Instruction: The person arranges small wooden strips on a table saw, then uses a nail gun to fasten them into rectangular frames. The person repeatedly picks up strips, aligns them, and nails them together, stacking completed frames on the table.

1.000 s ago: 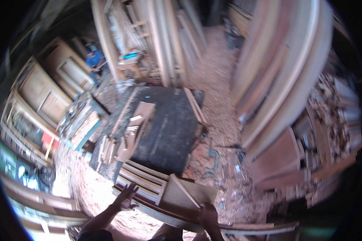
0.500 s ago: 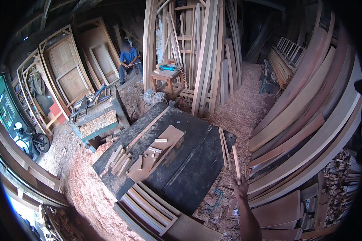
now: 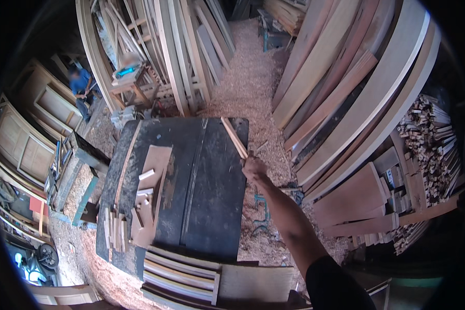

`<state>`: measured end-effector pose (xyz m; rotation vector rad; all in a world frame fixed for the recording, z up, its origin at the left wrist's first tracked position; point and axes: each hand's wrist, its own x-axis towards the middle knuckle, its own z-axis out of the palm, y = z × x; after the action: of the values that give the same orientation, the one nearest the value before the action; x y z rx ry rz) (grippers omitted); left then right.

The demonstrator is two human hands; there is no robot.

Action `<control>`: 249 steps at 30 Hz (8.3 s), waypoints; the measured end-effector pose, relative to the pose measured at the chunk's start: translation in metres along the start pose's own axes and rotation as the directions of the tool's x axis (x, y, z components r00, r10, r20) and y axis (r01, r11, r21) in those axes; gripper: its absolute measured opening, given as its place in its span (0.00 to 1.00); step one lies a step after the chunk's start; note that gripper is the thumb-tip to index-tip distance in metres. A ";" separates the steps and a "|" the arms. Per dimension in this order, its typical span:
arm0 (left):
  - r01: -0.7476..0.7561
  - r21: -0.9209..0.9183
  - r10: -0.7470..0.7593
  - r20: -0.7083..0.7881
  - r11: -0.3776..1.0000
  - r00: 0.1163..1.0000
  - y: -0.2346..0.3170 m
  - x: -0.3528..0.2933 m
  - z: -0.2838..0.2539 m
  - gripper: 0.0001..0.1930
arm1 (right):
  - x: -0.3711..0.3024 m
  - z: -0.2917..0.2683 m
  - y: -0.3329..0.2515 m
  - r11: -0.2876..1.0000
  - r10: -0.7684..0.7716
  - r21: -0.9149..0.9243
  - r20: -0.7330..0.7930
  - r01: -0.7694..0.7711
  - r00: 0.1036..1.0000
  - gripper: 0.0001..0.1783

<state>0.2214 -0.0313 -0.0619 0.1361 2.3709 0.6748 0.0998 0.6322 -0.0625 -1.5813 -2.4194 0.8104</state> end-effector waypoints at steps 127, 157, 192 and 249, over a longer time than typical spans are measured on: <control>-0.809 0.012 0.608 0.653 0.588 0.451 0.102 -0.007 -0.165 0.23 | -0.854 -0.037 0.195 0.350 0.802 0.934 -0.337 0.070 0.494 0.07; -0.815 0.327 0.450 0.705 0.479 0.548 -0.027 0.199 0.541 0.18 | -0.811 0.478 0.463 0.134 0.948 0.901 0.005 -0.413 0.318 0.35; -0.714 0.700 0.857 0.371 -0.005 0.357 0.310 0.599 0.728 0.20 | -0.381 0.535 0.635 0.025 0.956 0.867 -0.166 0.497 0.242 0.15; 0.354 -0.226 -0.335 0.120 0.908 0.935 -0.557 0.156 -0.397 0.25 | -0.694 0.279 -0.482 0.446 -0.147 0.895 0.069 0.004 0.987 0.14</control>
<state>-0.1057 -0.6418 -0.1731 -0.3517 2.1387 0.7627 -0.0960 -0.2266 0.0643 -0.9448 -1.5148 1.8192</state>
